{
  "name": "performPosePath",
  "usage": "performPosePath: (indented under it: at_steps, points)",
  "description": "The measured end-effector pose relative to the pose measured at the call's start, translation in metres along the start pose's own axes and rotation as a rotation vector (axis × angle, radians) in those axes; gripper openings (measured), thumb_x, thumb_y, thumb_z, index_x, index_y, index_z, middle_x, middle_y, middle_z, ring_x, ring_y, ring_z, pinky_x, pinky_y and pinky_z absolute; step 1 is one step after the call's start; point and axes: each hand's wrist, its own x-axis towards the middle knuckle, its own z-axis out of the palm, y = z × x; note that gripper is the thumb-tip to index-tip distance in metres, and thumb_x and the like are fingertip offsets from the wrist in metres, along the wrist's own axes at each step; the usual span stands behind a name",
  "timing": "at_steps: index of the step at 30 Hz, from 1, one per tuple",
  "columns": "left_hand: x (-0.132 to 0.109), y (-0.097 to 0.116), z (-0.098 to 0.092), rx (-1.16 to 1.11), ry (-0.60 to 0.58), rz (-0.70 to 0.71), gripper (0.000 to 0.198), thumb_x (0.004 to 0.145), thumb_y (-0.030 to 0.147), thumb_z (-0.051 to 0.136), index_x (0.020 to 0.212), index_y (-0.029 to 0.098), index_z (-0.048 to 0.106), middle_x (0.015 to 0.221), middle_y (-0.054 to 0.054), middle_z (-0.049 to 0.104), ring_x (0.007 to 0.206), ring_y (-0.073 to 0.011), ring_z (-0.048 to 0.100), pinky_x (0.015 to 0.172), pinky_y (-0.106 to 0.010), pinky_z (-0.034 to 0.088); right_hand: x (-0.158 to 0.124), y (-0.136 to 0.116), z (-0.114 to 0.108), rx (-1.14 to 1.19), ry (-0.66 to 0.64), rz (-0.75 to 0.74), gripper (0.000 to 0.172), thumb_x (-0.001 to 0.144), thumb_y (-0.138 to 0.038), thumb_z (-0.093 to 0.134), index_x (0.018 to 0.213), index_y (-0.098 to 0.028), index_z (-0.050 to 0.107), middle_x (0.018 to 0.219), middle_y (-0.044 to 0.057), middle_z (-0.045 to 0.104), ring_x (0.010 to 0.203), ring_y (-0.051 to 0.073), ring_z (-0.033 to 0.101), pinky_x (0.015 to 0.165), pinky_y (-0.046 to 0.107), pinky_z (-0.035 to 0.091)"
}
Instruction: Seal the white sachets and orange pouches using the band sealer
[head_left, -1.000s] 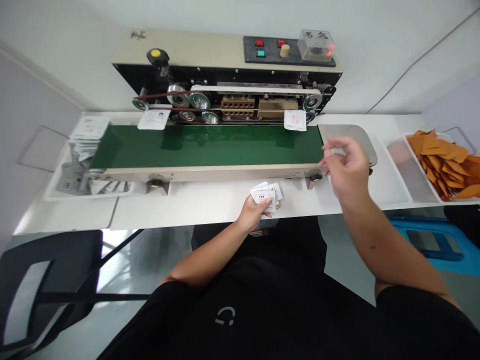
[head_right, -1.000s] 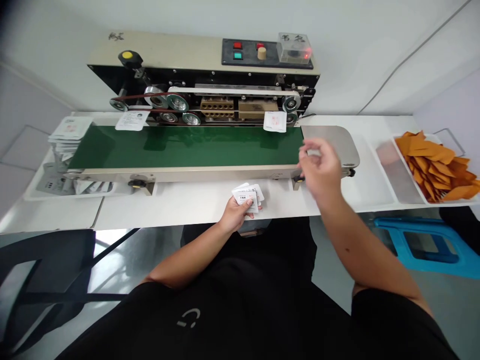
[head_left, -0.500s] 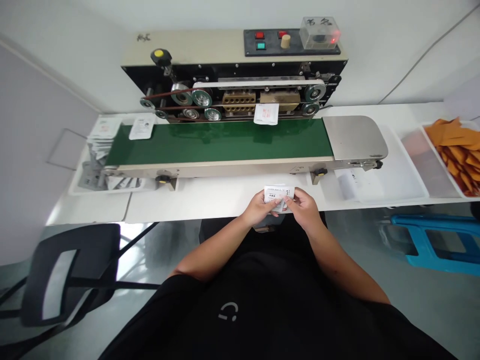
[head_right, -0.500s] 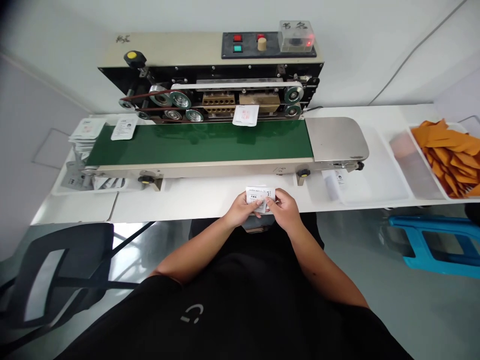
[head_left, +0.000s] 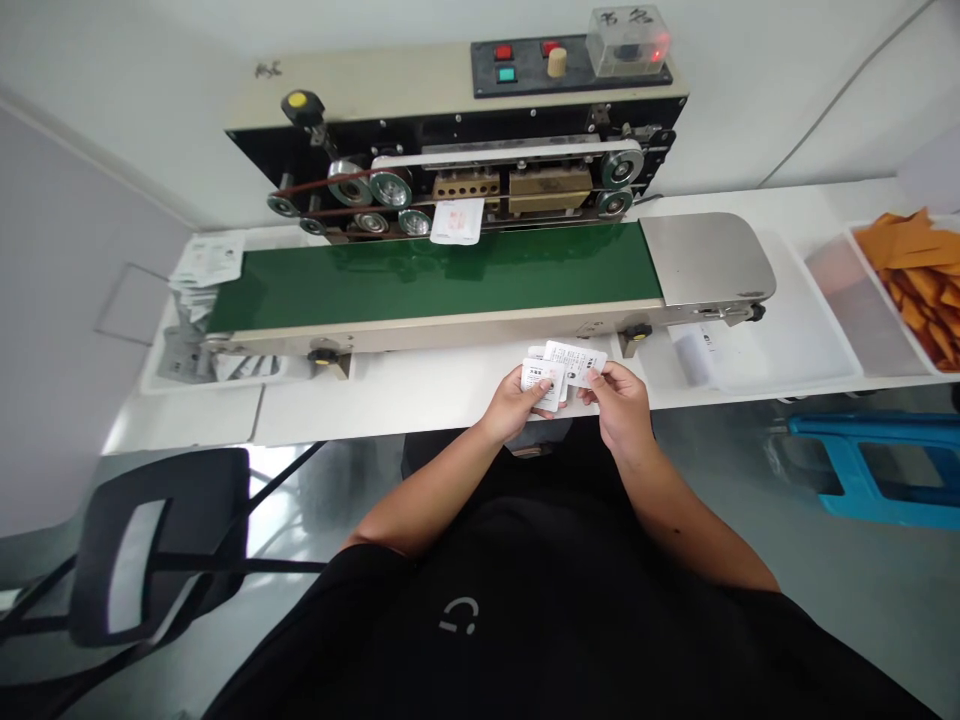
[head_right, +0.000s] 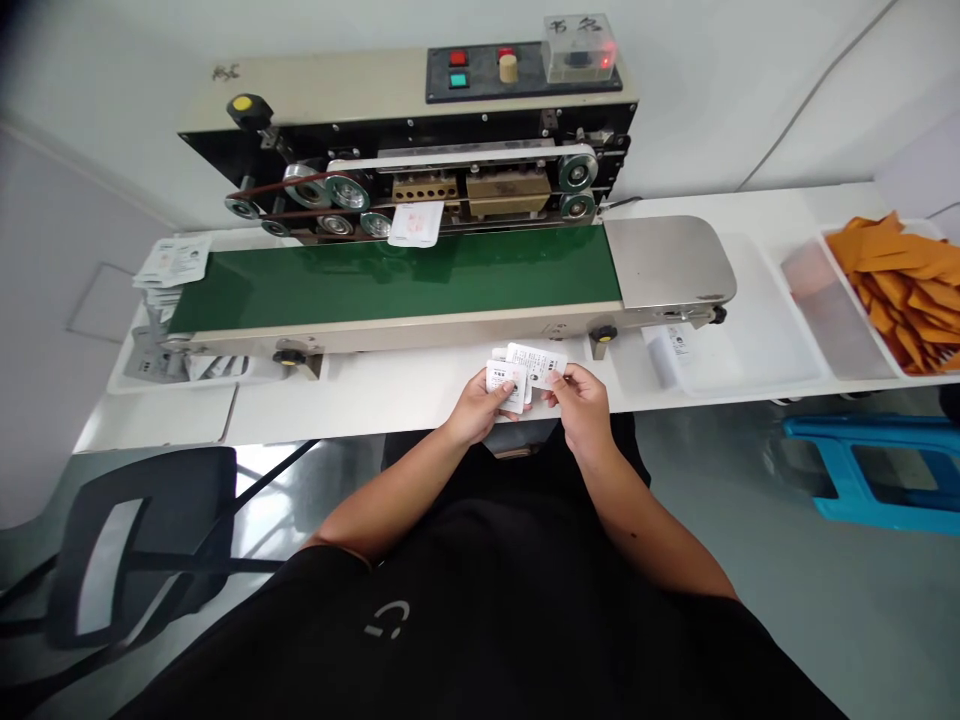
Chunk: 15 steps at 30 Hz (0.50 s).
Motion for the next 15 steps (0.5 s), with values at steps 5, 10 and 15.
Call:
performPosePath:
  at_steps: [5,10,15]
  points:
    - [0.001,0.000,-0.001,-0.011,0.019,0.001,0.065,0.083,0.056,0.089,0.128,0.016,0.063,0.110,-0.012,0.080,0.081,-0.0232,0.081,0.053,-0.023,0.058,0.003,-0.010,-0.005,0.041,0.085,0.004,0.031,0.086,-0.047,0.081,0.097,-0.021,0.069,0.103,0.005,0.077,0.083,0.015,0.069,0.064,0.024,0.053]
    - [0.001,0.000,0.000,-0.022,0.031,0.003,0.065,0.084,0.056,0.088,0.129,0.016,0.062,0.112,-0.013,0.080,0.081,-0.0225,0.081,0.054,-0.022,0.058,0.009,-0.014,-0.013,0.162,0.074,0.086,0.034,0.081,-0.040,0.083,0.102,-0.024,0.063,0.105,0.003,0.075,0.088,0.016,0.070,0.064,0.024,0.054]
    - [0.000,0.001,0.001,-0.017,0.048,0.000,0.070,0.081,0.058,0.090,0.130,0.016,0.062,0.111,-0.013,0.080,0.079,-0.0220,0.080,0.054,-0.023,0.058,0.020,-0.008,-0.020,0.225,-0.092,0.235,0.037,0.075,-0.032,0.085,0.103,-0.026,0.061,0.112,0.003,0.075,0.094,0.018,0.071,0.062,0.025,0.053]
